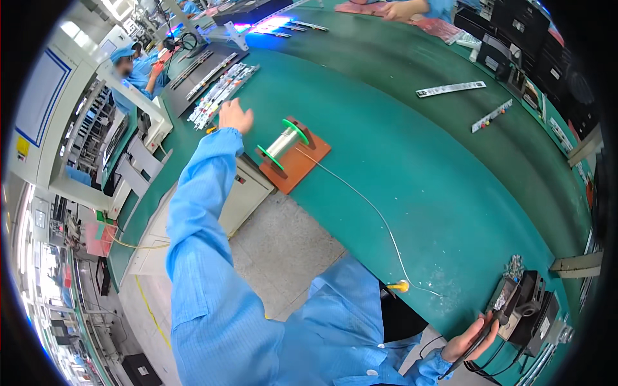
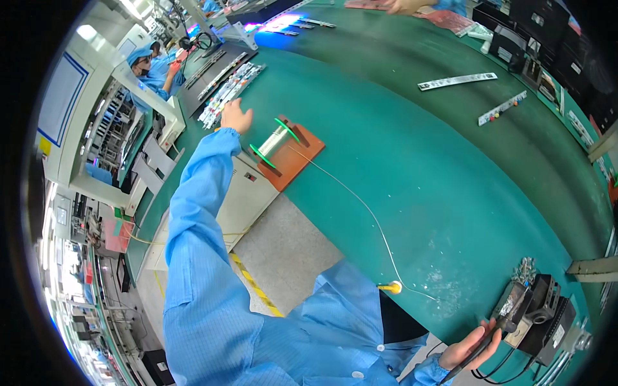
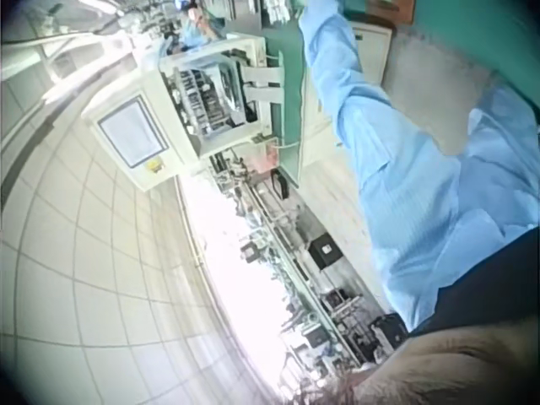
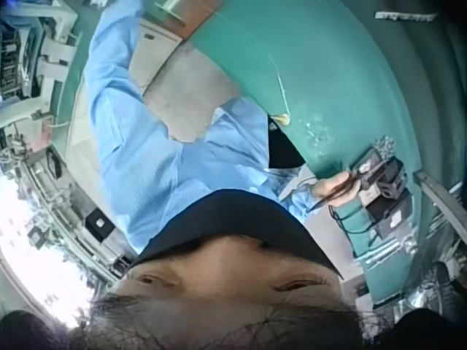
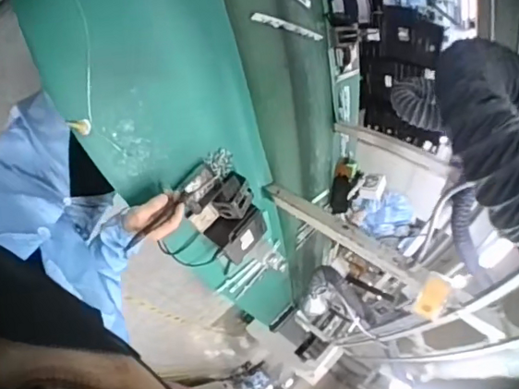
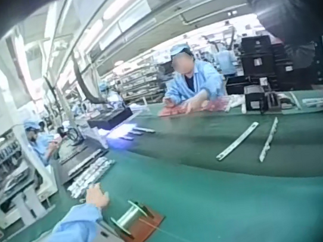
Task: Soldering electronic components onto LED circuit strips at an assembly station.
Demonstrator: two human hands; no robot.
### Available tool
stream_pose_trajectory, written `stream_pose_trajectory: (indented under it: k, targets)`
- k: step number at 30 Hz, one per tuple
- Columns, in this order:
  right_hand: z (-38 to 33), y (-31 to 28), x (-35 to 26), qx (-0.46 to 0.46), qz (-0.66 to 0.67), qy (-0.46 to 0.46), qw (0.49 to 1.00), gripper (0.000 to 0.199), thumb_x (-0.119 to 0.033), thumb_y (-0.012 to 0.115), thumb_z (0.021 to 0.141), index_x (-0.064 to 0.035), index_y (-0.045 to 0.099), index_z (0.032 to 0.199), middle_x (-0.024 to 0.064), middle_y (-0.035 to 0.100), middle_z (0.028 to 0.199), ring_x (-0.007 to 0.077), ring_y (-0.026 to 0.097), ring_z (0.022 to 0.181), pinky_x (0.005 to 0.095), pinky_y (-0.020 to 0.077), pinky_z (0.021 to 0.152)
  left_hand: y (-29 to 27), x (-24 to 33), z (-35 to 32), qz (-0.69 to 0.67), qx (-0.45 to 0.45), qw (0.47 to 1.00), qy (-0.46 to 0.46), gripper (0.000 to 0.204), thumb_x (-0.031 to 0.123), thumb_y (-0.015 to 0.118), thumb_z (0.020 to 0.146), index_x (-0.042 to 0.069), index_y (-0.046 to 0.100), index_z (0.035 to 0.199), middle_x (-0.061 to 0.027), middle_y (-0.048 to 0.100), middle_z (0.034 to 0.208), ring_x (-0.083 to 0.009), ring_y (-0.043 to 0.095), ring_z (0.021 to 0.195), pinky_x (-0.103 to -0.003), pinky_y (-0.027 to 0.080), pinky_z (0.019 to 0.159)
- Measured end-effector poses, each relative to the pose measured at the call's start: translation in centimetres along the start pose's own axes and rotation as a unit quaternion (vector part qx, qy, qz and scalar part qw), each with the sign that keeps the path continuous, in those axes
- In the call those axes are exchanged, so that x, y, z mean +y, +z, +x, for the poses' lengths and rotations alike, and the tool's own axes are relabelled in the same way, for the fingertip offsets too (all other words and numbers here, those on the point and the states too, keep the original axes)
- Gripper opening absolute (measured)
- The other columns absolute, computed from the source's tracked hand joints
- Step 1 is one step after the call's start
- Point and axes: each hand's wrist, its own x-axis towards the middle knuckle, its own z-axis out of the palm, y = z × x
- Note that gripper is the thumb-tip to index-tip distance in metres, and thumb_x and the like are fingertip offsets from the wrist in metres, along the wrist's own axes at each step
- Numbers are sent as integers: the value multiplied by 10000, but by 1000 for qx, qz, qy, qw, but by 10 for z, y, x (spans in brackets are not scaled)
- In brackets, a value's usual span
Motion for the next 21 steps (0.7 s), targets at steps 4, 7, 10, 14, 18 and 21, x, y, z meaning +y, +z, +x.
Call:
stream_pose_trajectory:
  k: [4, 7, 10, 14, 18, 21]
  targets:
    - [2, 1, 2, 14, -63, -24, 998, 368, -28, 543, 979, 64, 496, 1332, 222, 624, 1213, 267, 618, 1094, 356, 500, 952, 37, -43, 12, 172, -49, 975, -136, 546, 276, 620, 868, 59, 497, 1353, -196, 437, 1410, -361, 416, 1320, -496, 385, 1054]
    - [9, -5, 18, -4, -93, -81, 992, 366, -28, 549, 976, 65, 504, 1327, 219, 623, 1210, 267, 621, 1088, 354, 508, 943, 54, -66, 31, 224, 8, 967, -123, 489, 232, 587, 880, 55, 495, 1326, -176, 436, 1405, -337, 416, 1319, -502, 340, 1078]
    - [9, -7, 20, -4, -109, -99, 989, 367, -38, 546, 981, 62, 504, 1331, 216, 622, 1204, 270, 624, 1073, 349, 519, 927, 63, -85, 53, 260, 30, 958, -120, 448, 254, 574, 902, 63, 504, 1301, -157, 470, 1378, -318, 441, 1301, -509, 349, 1064]
    - [10, -10, 19, -14, -163, -108, 981, 365, -47, 530, 991, 51, 494, 1342, 210, 609, 1214, 272, 619, 1078, 349, 508, 940, 70, -92, 74, 221, -20, 961, -166, 439, 373, 558, 941, 63, 546, 1251, -151, 560, 1294, -319, 522, 1227, -522, 386, 1014]
    - [11, 30, -28, 17, -123, -253, 959, 291, -51, 668, 914, 108, 591, 1145, 248, 625, 1120, 323, 645, 948, 404, 529, 847, 72, -93, 77, 236, -60, 963, -115, 410, 404, 513, 961, 61, 628, 1154, -156, 630, 1163, -334, 581, 1143, -496, 480, 908]
    - [12, 22, -17, 8, -91, -255, 963, 295, -26, 665, 910, 108, 585, 1160, 255, 620, 1141, 330, 641, 974, 414, 524, 873, 71, -95, 75, 246, -67, 965, -62, 418, 404, 522, 955, 56, 615, 1168, -161, 615, 1204, -330, 573, 1159, -490, 476, 919]
